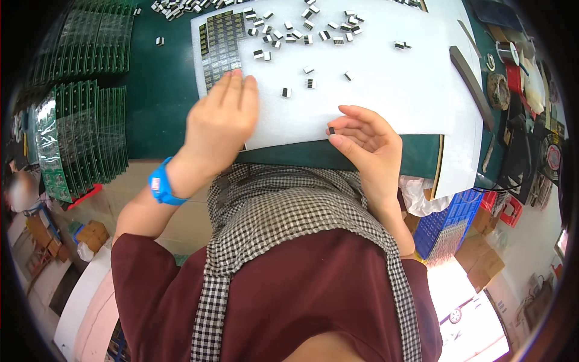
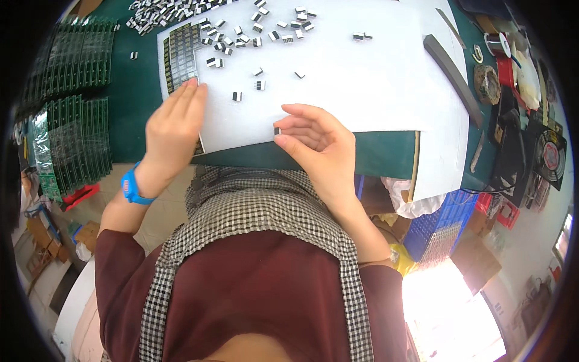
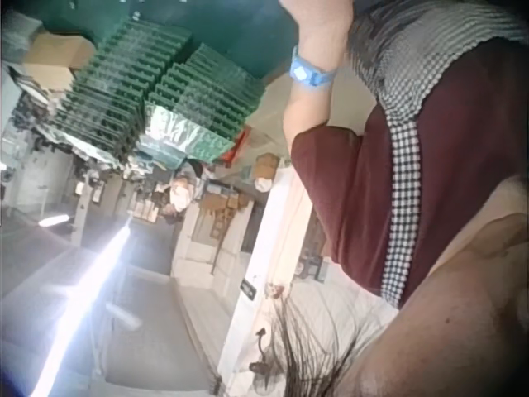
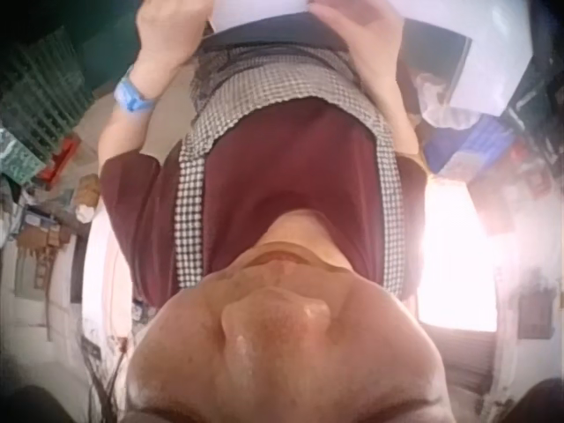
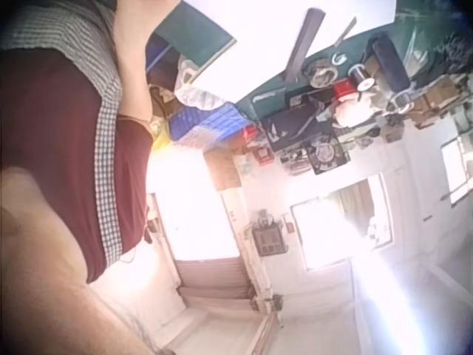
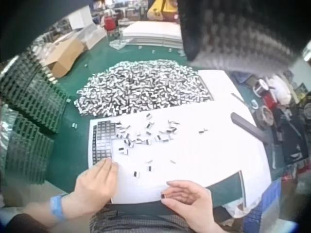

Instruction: The person repeatedly picks up small rectangular electronic components and places them onto a white foam sheet. They handle the components one at a time, arranging them in rows on the sheet throughout the clip.

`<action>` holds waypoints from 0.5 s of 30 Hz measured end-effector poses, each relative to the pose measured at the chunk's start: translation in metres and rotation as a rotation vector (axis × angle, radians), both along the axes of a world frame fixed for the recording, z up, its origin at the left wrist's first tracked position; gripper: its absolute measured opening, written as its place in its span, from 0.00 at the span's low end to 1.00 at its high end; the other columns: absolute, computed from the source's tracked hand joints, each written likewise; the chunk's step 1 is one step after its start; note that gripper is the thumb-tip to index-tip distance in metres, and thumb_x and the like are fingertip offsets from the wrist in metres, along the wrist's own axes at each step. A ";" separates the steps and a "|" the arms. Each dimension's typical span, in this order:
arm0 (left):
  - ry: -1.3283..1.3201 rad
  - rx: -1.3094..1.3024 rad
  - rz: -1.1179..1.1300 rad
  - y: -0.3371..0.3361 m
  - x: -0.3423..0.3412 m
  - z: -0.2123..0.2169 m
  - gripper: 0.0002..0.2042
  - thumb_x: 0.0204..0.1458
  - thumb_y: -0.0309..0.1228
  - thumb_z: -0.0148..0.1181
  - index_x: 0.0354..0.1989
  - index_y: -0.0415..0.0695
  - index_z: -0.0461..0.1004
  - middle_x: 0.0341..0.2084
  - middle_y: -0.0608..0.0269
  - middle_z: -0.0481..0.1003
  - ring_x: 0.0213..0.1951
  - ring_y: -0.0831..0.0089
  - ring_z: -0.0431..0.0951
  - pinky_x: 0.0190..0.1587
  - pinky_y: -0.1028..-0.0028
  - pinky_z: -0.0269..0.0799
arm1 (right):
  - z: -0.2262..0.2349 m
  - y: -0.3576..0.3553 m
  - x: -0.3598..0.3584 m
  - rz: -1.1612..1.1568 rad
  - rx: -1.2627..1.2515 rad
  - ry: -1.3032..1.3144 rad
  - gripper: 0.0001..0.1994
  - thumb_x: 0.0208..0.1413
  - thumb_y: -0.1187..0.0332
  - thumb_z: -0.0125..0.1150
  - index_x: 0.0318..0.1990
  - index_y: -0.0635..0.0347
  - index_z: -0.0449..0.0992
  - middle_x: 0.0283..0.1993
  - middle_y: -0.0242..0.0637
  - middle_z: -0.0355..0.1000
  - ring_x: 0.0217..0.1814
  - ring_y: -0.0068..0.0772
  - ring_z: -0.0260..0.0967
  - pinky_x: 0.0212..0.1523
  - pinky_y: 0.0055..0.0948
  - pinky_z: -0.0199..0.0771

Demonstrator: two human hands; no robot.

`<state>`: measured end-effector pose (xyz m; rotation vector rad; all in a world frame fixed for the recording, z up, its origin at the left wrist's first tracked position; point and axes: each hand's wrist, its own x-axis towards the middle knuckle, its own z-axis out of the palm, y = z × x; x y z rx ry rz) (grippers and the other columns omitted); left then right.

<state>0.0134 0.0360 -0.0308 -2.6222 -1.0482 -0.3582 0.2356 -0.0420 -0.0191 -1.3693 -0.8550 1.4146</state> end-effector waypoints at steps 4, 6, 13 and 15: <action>-0.569 -0.326 0.190 0.004 -0.008 0.010 0.15 0.43 0.18 0.59 0.43 0.37 0.75 0.28 0.56 0.78 0.31 0.70 0.79 0.31 0.78 0.75 | -0.004 0.000 -0.003 0.005 0.214 -0.229 0.24 0.46 0.84 0.61 0.54 0.65 0.68 0.39 0.40 0.75 0.43 0.28 0.73 0.47 0.26 0.73; -1.122 -1.104 0.380 -0.015 0.009 0.024 0.20 0.46 0.19 0.61 0.50 0.37 0.71 0.31 0.58 0.79 0.33 0.78 0.78 0.32 0.79 0.74 | -0.005 0.000 -0.007 0.021 0.360 -0.371 0.26 0.44 0.84 0.62 0.55 0.64 0.67 0.38 0.39 0.75 0.43 0.28 0.74 0.47 0.26 0.73; -1.424 -1.881 0.333 -0.026 0.038 0.015 0.23 0.50 0.22 0.58 0.56 0.35 0.64 0.33 0.54 0.79 0.34 0.74 0.79 0.39 0.79 0.75 | -0.005 -0.002 -0.012 0.027 0.485 -0.400 0.32 0.43 0.84 0.63 0.60 0.62 0.62 0.36 0.37 0.76 0.40 0.27 0.75 0.46 0.27 0.73; -1.429 -1.908 0.333 -0.025 0.038 0.014 0.23 0.50 0.23 0.57 0.56 0.35 0.64 0.33 0.54 0.79 0.34 0.74 0.79 0.39 0.79 0.76 | 0.000 -0.001 -0.010 0.047 0.462 -0.414 0.33 0.43 0.84 0.63 0.60 0.62 0.61 0.36 0.37 0.76 0.40 0.27 0.75 0.46 0.27 0.74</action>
